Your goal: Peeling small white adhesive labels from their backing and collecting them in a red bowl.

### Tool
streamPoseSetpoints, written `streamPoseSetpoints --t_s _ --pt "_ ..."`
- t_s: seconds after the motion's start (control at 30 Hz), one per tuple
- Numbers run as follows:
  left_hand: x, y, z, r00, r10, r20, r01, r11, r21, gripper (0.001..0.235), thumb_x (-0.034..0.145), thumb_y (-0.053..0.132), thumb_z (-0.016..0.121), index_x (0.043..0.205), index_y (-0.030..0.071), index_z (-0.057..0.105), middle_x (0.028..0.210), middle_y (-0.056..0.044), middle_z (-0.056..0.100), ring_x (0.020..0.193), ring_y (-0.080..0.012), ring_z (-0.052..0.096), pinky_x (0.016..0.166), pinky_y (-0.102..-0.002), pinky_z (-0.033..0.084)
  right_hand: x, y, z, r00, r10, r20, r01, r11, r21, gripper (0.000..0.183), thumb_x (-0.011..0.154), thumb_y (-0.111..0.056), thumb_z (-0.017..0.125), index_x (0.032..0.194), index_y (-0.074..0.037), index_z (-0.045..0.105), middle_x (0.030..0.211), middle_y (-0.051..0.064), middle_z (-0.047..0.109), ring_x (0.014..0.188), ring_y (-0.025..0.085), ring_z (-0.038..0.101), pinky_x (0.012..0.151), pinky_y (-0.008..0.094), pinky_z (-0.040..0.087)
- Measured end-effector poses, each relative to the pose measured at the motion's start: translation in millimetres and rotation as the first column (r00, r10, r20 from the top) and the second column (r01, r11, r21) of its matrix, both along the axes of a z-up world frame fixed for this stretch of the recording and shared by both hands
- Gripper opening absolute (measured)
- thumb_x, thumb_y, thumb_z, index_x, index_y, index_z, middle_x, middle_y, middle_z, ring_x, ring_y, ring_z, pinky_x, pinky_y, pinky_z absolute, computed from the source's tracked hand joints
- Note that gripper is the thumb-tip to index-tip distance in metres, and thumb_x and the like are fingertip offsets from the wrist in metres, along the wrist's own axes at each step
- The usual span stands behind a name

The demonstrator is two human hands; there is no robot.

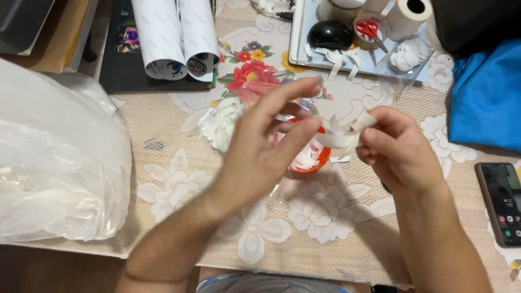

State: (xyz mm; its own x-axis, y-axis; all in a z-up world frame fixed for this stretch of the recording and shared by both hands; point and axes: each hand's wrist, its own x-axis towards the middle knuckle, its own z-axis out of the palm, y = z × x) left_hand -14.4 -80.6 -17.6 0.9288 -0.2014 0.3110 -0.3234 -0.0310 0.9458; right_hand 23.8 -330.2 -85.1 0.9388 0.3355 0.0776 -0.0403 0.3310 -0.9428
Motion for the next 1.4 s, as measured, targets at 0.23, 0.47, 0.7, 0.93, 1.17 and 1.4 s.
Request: streamPoseSetpoints --t_s 0.23,0.47,0.7,0.93,1.17,1.4 --pt "-54 -40 -67 0.792 -0.403 -0.459 -0.157 0.592 -0.791 0.079 0.097 0.051 0.047 0.150 -0.004 0.033 0.146 -0.024 0.050 0.132 -0.0308 0.052 0.114 -0.040 0.039 -64 11 14 0.417 0.077 0.906 0.650 0.671 -0.356 0.010 0.086 0.002 0.076 0.092 -0.004 0.070 0.090 0.008 0.075 0.080 0.016 0.075 0.070 0.021 0.060" --pt "-54 -72 -107 0.737 -0.503 -0.451 -0.142 0.538 -0.831 0.052 0.099 0.031 0.050 0.137 -0.005 0.050 0.140 -0.020 0.056 0.132 -0.0248 0.052 0.114 -0.037 0.040 -71 23 -22 0.070 0.432 0.899 0.793 0.523 -0.313 0.015 0.097 -0.001 0.059 0.104 0.002 0.072 0.102 0.016 0.074 0.085 0.024 0.073 0.073 0.033 0.060" --pt "-46 -85 -156 0.632 -0.446 -0.634 -0.327 0.589 -0.739 0.010 0.104 0.009 0.053 0.108 0.001 0.059 0.107 -0.017 0.068 0.098 -0.0203 0.067 0.068 -0.031 0.061 -71 11 -48 0.294 0.416 0.860 0.655 0.568 -0.499 0.035 0.087 -0.033 0.081 0.101 -0.002 0.073 0.106 0.013 0.074 0.091 0.025 0.073 0.089 0.035 0.060" --pt "-41 -75 -167 0.603 -0.401 -0.689 -0.225 0.743 -0.630 0.024 0.096 0.008 0.066 0.110 -0.011 0.062 0.102 -0.026 0.073 0.083 -0.0329 0.076 0.065 -0.036 0.065 -47 -37 -117 0.728 -0.167 0.664 0.517 0.771 -0.373 0.022 0.089 -0.024 0.076 0.077 -0.005 0.076 0.067 0.005 0.071 0.054 0.016 0.058 0.051 0.028 0.051" --pt "-37 -65 -171 0.590 -0.343 -0.731 -0.132 0.852 -0.506 0.028 0.085 0.007 0.079 0.099 -0.013 0.066 0.087 -0.027 0.074 0.069 -0.0300 0.076 0.052 -0.029 0.064 -58 -4 -99 0.946 -0.135 0.294 0.276 0.810 -0.517 0.032 0.067 -0.019 0.092 0.088 -0.002 0.076 0.069 0.011 0.069 0.050 0.015 0.060 0.043 0.025 0.049" --pt "-35 -61 -160 0.590 -0.321 -0.741 -0.111 0.876 -0.468 0.029 0.091 0.007 0.070 0.105 -0.018 0.064 0.094 -0.029 0.073 0.077 -0.0325 0.076 0.054 -0.030 0.065 -56 -2 -92 0.955 -0.271 0.121 0.297 0.852 -0.430 0.014 0.074 0.000 0.084 0.083 0.003 0.075 0.064 0.011 0.073 0.052 0.011 0.064 0.049 0.022 0.056"
